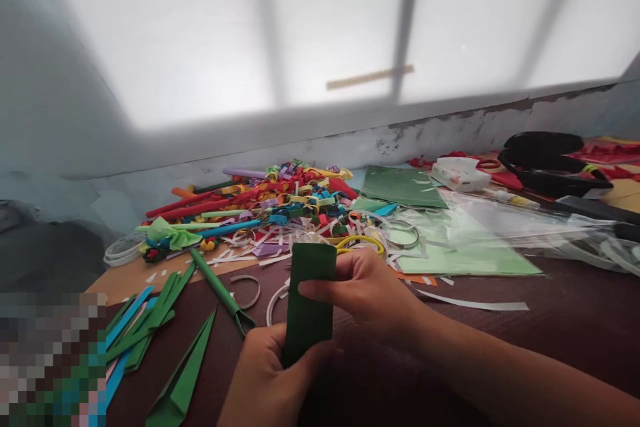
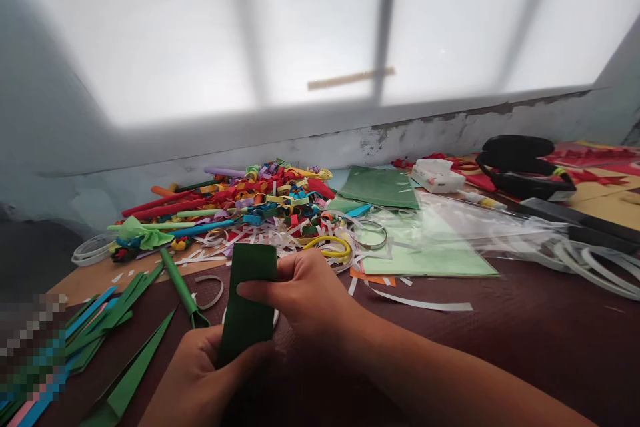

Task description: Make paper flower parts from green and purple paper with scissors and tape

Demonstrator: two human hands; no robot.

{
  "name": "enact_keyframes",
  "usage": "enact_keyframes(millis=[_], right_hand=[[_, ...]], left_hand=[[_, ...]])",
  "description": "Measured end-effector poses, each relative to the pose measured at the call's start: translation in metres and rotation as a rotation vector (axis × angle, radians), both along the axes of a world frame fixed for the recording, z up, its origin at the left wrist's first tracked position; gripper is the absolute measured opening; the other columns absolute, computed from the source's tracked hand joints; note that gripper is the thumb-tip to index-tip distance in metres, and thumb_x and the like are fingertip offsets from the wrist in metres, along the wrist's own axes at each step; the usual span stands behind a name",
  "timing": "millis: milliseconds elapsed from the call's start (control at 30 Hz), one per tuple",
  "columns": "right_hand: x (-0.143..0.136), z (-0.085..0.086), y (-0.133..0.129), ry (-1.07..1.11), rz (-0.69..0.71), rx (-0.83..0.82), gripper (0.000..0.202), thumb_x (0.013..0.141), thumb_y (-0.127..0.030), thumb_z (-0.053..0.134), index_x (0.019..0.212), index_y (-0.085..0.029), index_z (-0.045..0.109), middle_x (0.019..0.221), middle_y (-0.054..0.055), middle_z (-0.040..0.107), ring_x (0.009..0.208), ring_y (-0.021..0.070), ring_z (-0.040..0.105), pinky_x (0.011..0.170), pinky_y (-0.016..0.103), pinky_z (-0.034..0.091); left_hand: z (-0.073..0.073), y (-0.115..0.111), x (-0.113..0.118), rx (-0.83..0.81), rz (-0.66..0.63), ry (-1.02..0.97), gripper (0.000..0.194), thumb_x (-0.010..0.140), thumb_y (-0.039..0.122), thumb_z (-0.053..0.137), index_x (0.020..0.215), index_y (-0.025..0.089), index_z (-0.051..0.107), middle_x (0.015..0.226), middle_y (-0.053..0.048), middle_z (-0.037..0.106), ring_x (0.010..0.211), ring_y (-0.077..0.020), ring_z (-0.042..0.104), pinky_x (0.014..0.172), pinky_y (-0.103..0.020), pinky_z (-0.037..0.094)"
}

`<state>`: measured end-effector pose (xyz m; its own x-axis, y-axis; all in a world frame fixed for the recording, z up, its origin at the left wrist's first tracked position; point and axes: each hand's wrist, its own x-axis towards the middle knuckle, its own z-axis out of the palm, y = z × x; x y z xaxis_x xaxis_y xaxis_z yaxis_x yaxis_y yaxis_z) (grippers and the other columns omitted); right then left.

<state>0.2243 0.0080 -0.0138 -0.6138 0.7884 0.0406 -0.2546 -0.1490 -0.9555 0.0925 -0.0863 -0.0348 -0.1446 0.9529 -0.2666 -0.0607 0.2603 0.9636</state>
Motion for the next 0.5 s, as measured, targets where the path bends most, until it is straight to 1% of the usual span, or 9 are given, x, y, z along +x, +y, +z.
enact_keyframes(millis=[67, 133, 200, 233, 300, 433, 500], right_hand=[[-0.001, -0.003, -0.002, -0.012, 0.037, -0.003, 0.034, 0.058, -0.045, 0.092, 0.074, -0.018, 0.081, 0.073, 0.001, 0.074, 0.067, 0.0121, 0.063, 0.070, 0.026, 0.050], [-0.002, -0.006, -0.003, -0.069, 0.112, -0.033, 0.036, 0.057, -0.045, 0.092, 0.078, -0.017, 0.082, 0.072, 0.002, 0.074, 0.064, 0.0119, 0.062, 0.066, 0.026, 0.049], [-0.004, -0.010, -0.003, -0.130, 0.136, -0.054, 0.036, 0.055, -0.045, 0.093, 0.072, -0.016, 0.081, 0.066, 0.002, 0.071, 0.058, 0.0115, 0.059, 0.059, 0.025, 0.046], [-0.004, -0.010, -0.002, -0.138, 0.118, -0.051, 0.035, 0.054, -0.046, 0.093, 0.068, -0.016, 0.080, 0.063, 0.002, 0.070, 0.056, 0.0112, 0.057, 0.057, 0.025, 0.045], [-0.004, -0.009, 0.000, -0.107, 0.046, -0.022, 0.032, 0.055, -0.045, 0.092, 0.063, -0.017, 0.079, 0.063, 0.002, 0.071, 0.058, 0.0116, 0.058, 0.060, 0.026, 0.045], [-0.002, -0.001, 0.003, -0.091, -0.080, -0.014, 0.032, 0.050, -0.043, 0.095, 0.060, -0.017, 0.078, 0.064, 0.004, 0.073, 0.063, 0.0133, 0.062, 0.066, 0.027, 0.048], [-0.001, 0.001, 0.003, -0.105, -0.105, -0.026, 0.034, 0.048, -0.044, 0.095, 0.059, -0.016, 0.078, 0.064, 0.004, 0.073, 0.064, 0.0138, 0.063, 0.067, 0.027, 0.048]], left_hand=[[-0.004, 0.001, -0.003, 0.005, 0.039, -0.037, 0.042, 0.061, 0.049, 0.088, 0.066, 0.012, 0.070, 0.058, -0.002, 0.062, 0.053, -0.0108, 0.051, 0.053, -0.022, 0.038], [-0.008, 0.003, -0.007, 0.032, 0.116, -0.062, 0.044, 0.062, 0.051, 0.088, 0.068, 0.011, 0.070, 0.059, -0.002, 0.061, 0.054, -0.0102, 0.050, 0.053, -0.022, 0.038], [-0.011, 0.004, -0.011, 0.053, 0.137, -0.081, 0.046, 0.063, 0.052, 0.087, 0.074, 0.010, 0.073, 0.064, -0.004, 0.064, 0.057, -0.0112, 0.052, 0.055, -0.022, 0.039], [-0.011, 0.004, -0.011, 0.054, 0.126, -0.087, 0.046, 0.063, 0.052, 0.087, 0.076, 0.010, 0.074, 0.065, -0.004, 0.064, 0.058, -0.0114, 0.052, 0.055, -0.022, 0.039], [-0.010, 0.004, -0.011, 0.034, 0.096, -0.086, 0.043, 0.063, 0.049, 0.088, 0.074, 0.010, 0.074, 0.062, -0.003, 0.063, 0.055, -0.0100, 0.050, 0.053, -0.021, 0.038], [-0.006, 0.003, -0.008, 0.018, 0.079, -0.040, 0.040, 0.061, 0.046, 0.089, 0.069, 0.011, 0.072, 0.058, -0.002, 0.062, 0.053, -0.0095, 0.050, 0.052, -0.020, 0.037], [-0.006, 0.003, -0.007, 0.026, 0.075, -0.011, 0.041, 0.061, 0.047, 0.089, 0.067, 0.011, 0.070, 0.058, -0.002, 0.062, 0.053, -0.0094, 0.050, 0.052, -0.020, 0.037]])
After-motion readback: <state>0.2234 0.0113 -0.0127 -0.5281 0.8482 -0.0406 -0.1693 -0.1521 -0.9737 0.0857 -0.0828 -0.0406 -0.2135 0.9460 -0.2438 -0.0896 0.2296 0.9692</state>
